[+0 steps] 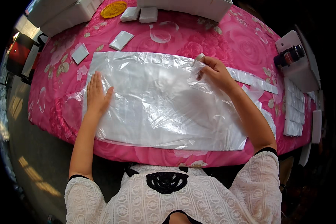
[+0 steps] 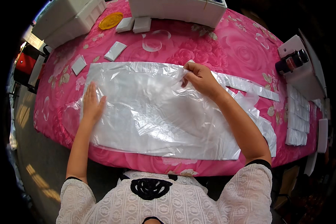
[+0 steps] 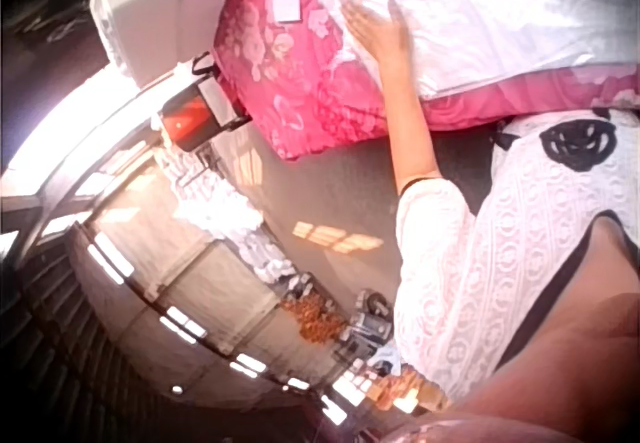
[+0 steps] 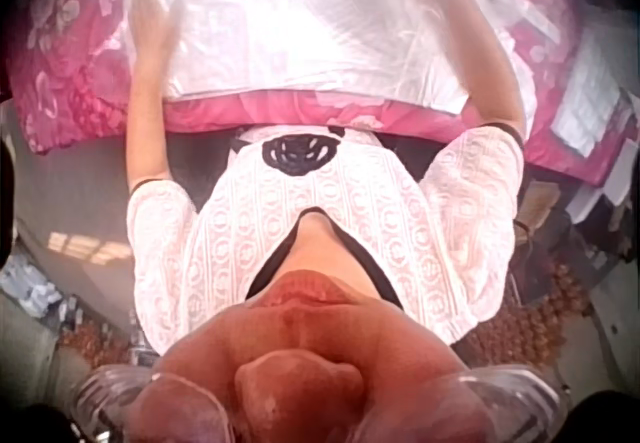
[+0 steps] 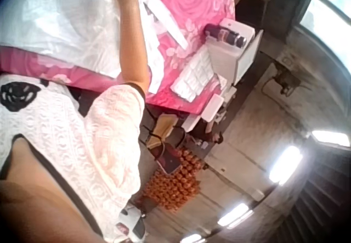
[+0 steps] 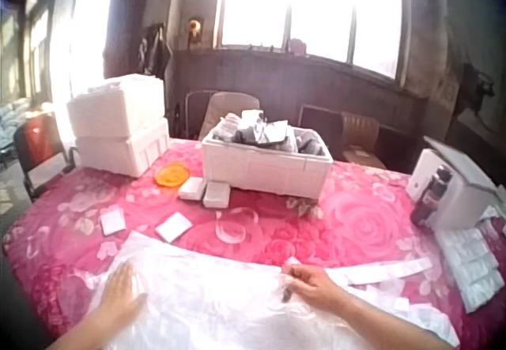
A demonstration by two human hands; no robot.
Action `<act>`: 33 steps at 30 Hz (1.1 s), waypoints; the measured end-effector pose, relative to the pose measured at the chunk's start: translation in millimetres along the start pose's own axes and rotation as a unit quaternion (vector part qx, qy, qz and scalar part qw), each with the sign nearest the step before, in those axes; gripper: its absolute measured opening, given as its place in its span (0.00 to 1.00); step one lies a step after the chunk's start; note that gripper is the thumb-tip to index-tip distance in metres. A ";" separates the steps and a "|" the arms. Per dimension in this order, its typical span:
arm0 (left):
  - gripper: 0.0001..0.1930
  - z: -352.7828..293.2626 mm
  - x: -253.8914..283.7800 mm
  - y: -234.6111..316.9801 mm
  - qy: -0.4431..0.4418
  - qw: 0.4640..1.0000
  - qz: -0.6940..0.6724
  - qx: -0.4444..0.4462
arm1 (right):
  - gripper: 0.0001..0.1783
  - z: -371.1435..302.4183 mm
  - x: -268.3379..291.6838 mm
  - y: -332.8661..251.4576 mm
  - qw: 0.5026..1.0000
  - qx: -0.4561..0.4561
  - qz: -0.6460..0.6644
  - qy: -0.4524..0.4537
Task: The person repeatedly wraps small white rectangular items in clear plastic film. They unroll a sheet of film, place an item on it, fold the film around the item, and set the wrapped unit aside. The process is repeated multiple times on a pink floral tablecloth.
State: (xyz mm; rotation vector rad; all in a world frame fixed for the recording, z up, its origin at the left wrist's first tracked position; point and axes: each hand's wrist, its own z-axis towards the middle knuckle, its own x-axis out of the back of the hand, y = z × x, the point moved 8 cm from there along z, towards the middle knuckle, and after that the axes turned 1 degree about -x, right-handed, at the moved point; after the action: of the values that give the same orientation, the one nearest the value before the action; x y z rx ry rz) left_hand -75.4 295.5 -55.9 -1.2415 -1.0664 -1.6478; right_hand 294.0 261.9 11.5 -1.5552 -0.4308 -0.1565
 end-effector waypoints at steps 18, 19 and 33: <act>0.37 0.4 -1.1 1.1 0.016 0.999 0.036 -0.003 | 0.09 -161.3 187.2 54.0 0.927 -0.141 -0.225 0.264; 0.37 0.2 -2.0 -0.1 0.011 0.999 0.038 0.005 | 0.09 -180.9 175.6 55.1 0.921 -0.146 -0.238 0.270; 0.39 -11.5 -1.8 -16.0 -0.015 0.994 0.068 0.084 | 0.20 -278.7 62.7 26.1 0.812 -0.067 -0.482 0.322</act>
State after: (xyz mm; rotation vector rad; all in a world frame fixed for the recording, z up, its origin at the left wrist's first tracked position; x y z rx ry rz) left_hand -93.4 290.2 -62.1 -1.2045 -1.0891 -1.4112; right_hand 407.8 -1.2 21.3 -1.1760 -0.6294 -1.4860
